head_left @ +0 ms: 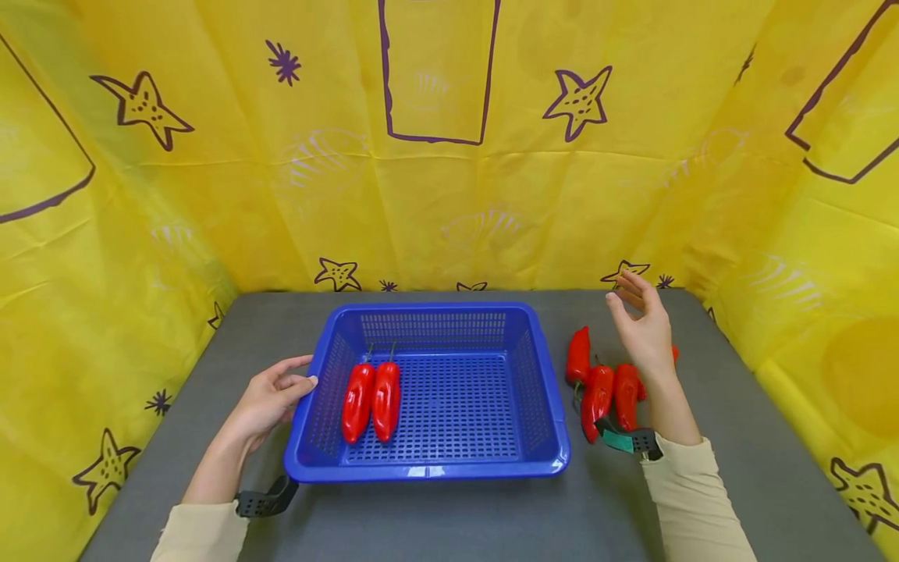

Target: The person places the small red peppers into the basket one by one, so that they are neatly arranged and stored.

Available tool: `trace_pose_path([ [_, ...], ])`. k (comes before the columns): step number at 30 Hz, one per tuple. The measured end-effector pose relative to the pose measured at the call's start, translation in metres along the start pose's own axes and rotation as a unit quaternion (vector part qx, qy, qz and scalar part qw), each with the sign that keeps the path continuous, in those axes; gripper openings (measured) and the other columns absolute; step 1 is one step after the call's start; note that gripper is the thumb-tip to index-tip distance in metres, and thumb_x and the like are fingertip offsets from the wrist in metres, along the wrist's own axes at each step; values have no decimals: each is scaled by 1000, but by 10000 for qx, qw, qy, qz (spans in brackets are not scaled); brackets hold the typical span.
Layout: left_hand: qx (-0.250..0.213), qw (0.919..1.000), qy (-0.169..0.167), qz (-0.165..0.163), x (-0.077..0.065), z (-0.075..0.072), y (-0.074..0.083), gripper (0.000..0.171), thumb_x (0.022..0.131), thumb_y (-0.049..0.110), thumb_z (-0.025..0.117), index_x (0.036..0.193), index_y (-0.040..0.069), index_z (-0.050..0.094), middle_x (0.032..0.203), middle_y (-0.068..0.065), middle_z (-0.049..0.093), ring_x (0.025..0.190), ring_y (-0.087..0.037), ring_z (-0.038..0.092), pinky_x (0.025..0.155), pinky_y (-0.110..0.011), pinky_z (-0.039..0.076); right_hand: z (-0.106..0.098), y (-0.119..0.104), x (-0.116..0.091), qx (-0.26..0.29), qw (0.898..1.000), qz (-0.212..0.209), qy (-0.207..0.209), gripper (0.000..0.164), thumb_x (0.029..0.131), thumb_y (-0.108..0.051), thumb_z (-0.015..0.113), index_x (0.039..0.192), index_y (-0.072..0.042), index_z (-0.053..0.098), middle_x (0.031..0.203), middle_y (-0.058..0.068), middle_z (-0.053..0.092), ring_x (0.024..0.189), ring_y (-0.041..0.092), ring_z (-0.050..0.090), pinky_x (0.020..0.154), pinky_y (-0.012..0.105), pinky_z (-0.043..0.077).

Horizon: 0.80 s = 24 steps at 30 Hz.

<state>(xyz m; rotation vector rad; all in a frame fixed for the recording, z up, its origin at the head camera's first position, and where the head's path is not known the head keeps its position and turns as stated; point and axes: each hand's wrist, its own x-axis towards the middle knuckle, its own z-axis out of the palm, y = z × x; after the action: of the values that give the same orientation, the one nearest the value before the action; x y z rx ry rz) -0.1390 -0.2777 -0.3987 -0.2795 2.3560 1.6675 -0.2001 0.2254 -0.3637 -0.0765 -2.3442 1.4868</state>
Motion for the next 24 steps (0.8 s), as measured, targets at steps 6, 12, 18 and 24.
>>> trace_pose_path([
  [6,14,10000,15,-23,0,0,0,65,88,32,62,141,9,31,101,-13,64,81,-23,67,71,-39,56,-17,15,0,-3,9978,475,454,52,93,-33,51,140,-19,37,139,7,42,124,27,43,101,39,41],
  [12,-7,10000,20,-59,1,0,0,65,88,32,61,141,9,31,99,-13,64,81,-24,67,71,-39,56,-32,34,-2,126,9918,1020,758,49,93,-33,51,139,-27,37,140,1,42,125,21,41,101,33,39],
  [18,-34,10000,12,-71,1,0,0,65,88,31,61,141,9,31,100,-13,65,81,-23,67,71,-39,56,-47,52,-6,100,9854,1524,748,52,93,-36,49,142,-26,33,145,0,36,130,23,37,104,33,37],
  [24,-60,10000,-1,-69,0,0,1,64,89,30,61,141,8,31,100,-13,64,82,-23,67,71,-39,56,-56,69,-9,50,9806,1806,765,55,93,-38,48,143,-24,30,148,3,31,133,25,34,106,36,35],
])
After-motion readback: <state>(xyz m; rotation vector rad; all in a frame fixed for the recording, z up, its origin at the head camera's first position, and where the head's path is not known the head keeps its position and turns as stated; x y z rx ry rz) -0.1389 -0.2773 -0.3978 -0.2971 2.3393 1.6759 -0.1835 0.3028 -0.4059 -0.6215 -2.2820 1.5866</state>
